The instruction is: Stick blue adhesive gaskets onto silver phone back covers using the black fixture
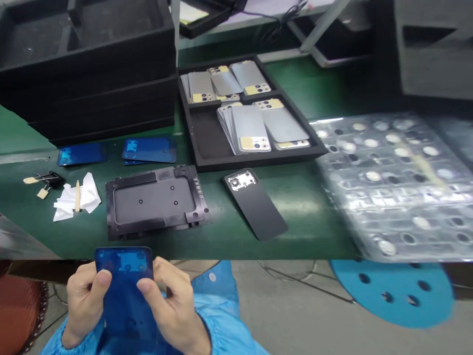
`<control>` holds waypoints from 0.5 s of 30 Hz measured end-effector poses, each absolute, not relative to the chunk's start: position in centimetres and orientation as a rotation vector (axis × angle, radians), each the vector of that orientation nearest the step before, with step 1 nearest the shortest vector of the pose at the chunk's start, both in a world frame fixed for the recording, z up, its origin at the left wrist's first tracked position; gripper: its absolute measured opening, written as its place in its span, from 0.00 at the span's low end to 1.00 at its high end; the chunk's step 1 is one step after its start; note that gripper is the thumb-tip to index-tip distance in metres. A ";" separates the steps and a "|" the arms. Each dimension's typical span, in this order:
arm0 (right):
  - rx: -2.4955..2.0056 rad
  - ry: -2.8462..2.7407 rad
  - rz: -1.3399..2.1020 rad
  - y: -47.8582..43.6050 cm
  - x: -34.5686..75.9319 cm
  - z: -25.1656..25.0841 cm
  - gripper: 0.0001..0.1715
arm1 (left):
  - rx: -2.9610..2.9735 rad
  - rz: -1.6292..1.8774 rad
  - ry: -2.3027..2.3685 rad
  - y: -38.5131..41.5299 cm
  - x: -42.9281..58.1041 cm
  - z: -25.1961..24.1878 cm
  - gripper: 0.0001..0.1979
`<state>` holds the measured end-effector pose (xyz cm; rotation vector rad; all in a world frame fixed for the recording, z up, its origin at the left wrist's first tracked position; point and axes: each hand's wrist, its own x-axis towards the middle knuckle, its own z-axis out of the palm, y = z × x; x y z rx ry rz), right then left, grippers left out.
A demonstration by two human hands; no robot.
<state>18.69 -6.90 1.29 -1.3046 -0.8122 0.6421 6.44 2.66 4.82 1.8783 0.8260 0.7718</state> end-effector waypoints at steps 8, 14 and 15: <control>-1.257 -0.920 0.711 -7.0 18.7 1.8 0.26 | 1.829 0.802 0.965 3.0 6.0 5.2 0.32; -1.252 -1.074 0.796 -7.8 17.5 1.2 0.28 | 1.390 1.103 1.480 3.6 4.9 4.1 0.32; -1.259 -1.101 0.818 -8.0 17.3 1.0 0.29 | 1.319 1.153 1.533 3.9 4.8 4.1 0.32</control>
